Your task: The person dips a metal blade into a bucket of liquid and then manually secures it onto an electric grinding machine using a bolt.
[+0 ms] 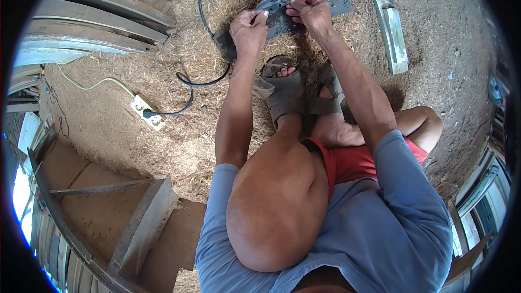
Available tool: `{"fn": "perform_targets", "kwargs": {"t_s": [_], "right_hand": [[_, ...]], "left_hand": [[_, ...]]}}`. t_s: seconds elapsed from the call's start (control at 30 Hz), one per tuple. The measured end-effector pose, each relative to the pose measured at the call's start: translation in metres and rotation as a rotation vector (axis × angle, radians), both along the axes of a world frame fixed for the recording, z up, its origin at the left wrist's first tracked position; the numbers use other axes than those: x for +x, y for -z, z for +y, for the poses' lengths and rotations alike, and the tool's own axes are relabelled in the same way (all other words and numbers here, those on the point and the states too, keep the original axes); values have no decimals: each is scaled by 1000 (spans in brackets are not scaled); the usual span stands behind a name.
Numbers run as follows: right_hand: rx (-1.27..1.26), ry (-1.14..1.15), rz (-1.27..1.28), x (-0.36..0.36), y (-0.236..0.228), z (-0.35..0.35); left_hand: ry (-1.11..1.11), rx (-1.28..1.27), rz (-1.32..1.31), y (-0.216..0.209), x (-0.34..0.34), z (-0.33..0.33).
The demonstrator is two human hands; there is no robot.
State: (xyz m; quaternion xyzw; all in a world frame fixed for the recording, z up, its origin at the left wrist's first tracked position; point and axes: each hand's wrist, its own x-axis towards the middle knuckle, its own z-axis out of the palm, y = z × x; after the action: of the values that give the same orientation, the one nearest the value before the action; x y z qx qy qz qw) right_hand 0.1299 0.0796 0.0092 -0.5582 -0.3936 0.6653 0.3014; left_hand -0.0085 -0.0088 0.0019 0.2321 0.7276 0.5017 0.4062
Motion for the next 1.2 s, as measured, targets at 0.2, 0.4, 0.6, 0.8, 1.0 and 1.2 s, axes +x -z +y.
{"fn": "perform_targets", "kwargs": {"t_s": [0.2, 0.4, 0.6, 0.8, 1.0, 1.2], "right_hand": [[1, 7, 9, 2, -3, 1], [-4, 16, 1, 5, -1, 3], [-11, 18, -4, 3, -2, 2], [-7, 1, -37, 3, -4, 1], [9, 23, -31, -3, -2, 0], [23, 15, -23, -4, 3, -2]], "left_hand": [[24, -6, 41, 3, 1, 3], [36, -21, 53, 6, 2, 6], [37, -24, 103, 10, 0, 5], [-11, 16, 14, 3, 6, 5], [-39, 19, -20, 0, 4, 2], [-65, 38, -49, -3, 5, -1]]}}
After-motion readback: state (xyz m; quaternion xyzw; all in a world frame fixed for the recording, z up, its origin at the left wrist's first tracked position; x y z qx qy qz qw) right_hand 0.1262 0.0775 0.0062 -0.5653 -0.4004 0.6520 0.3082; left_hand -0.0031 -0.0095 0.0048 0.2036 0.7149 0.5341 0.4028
